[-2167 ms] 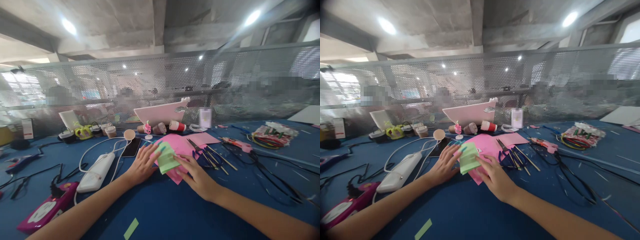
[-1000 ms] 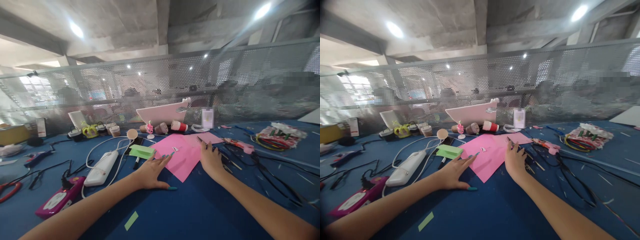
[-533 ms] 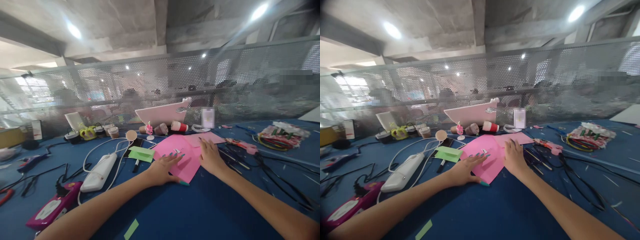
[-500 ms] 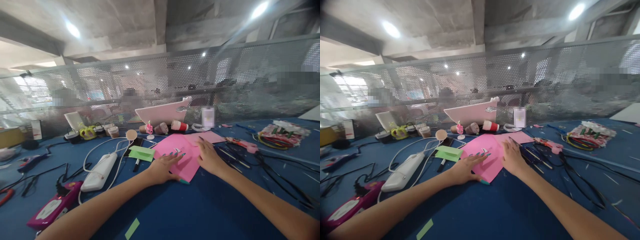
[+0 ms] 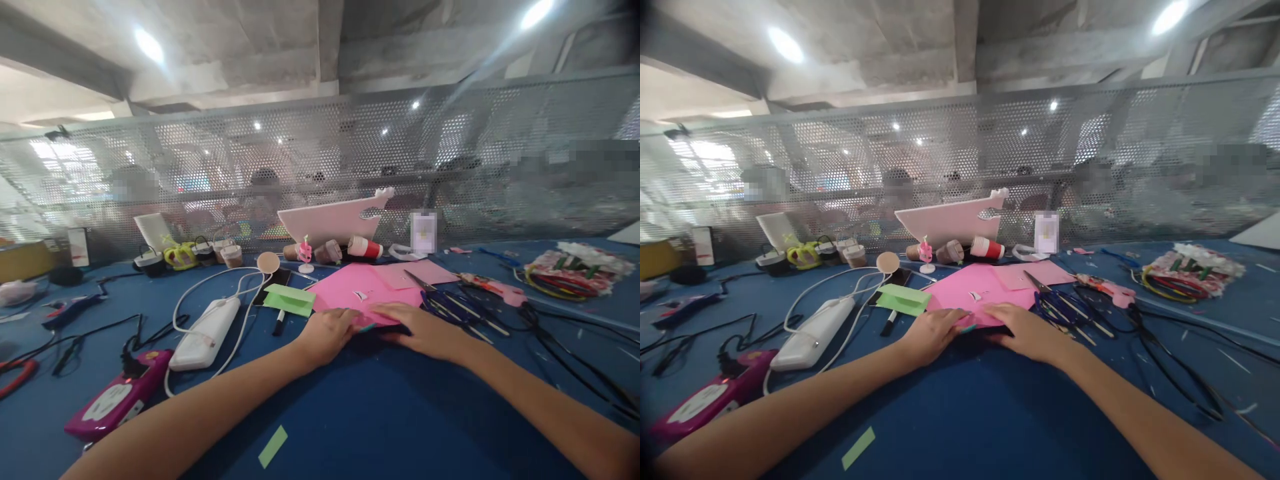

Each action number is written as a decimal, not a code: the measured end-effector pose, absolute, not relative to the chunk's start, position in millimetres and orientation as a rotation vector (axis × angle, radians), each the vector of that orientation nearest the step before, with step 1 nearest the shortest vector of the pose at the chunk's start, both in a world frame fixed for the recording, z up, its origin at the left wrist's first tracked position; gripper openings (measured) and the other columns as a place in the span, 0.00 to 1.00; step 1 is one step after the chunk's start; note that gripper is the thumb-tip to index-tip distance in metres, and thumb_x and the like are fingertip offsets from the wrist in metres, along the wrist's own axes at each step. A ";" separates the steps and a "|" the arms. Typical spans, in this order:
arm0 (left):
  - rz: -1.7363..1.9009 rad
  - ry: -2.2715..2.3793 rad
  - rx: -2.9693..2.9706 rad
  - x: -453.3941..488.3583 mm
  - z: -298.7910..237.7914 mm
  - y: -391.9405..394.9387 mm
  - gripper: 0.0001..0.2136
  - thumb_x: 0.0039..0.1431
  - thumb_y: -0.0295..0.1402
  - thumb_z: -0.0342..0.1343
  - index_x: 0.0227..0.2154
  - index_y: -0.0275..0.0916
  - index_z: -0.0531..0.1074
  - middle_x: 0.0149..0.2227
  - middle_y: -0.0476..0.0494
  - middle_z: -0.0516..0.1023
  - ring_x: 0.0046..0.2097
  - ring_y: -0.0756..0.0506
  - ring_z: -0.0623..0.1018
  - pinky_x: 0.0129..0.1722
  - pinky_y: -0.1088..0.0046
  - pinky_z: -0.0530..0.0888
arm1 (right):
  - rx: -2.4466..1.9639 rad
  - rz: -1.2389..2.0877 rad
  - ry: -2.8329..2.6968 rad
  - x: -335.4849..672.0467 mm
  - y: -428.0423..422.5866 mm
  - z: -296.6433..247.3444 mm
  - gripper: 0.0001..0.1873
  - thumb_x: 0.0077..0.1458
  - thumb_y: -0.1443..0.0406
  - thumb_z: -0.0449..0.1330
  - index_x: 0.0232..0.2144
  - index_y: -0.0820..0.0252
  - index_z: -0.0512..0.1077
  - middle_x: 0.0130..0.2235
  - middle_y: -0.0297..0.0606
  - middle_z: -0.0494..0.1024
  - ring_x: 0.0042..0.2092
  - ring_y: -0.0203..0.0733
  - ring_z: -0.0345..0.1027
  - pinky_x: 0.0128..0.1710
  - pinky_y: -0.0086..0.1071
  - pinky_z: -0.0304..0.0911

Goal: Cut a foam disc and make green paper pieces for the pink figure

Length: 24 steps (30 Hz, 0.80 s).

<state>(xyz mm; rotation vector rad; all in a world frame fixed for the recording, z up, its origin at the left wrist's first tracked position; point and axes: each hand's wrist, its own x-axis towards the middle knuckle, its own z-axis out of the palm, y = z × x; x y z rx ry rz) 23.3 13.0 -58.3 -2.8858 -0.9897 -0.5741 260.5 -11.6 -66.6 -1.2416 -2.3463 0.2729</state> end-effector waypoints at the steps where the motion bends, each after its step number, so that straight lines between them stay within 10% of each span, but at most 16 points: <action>1: -0.624 -0.974 -2.883 22.9 -58.5 12.7 0.16 0.65 0.34 0.42 0.52 0.37 0.64 0.48 0.37 0.76 0.49 0.42 0.77 0.48 0.62 0.73 | -1.220 0.223 -2.313 257.1 -10.0 -69.2 0.22 0.59 0.64 0.52 0.55 0.57 0.68 0.57 0.42 0.70 0.59 0.45 0.62 0.59 0.46 0.55; 8: -1.206 -0.917 -2.513 18.6 -61.6 12.5 0.28 0.63 0.33 0.44 0.62 0.34 0.40 0.63 0.24 0.51 0.66 0.35 0.51 0.61 0.48 0.56 | -1.134 -0.001 -1.905 260.7 -5.9 -69.5 0.18 0.61 0.65 0.48 0.46 0.61 0.75 0.35 0.39 0.82 0.34 0.42 0.76 0.35 0.34 0.71; 11: -1.280 -1.070 -2.405 20.7 -64.5 16.4 0.30 0.61 0.31 0.45 0.62 0.35 0.37 0.63 0.25 0.48 0.66 0.35 0.49 0.61 0.47 0.55 | -1.191 -0.101 -1.631 269.6 -4.5 -64.9 0.20 0.59 0.55 0.53 0.28 0.63 0.78 0.15 0.30 0.68 0.17 0.36 0.60 0.17 0.27 0.57; 24: -0.612 -1.487 -2.618 27.9 -69.7 27.2 0.27 0.57 0.32 0.46 0.59 0.25 0.54 0.63 0.23 0.57 0.64 0.32 0.56 0.60 0.48 0.57 | -1.101 -0.354 -1.046 278.1 -11.0 -38.1 0.19 0.59 0.54 0.55 0.26 0.63 0.75 0.21 0.37 0.71 0.26 0.40 0.66 0.28 0.34 0.64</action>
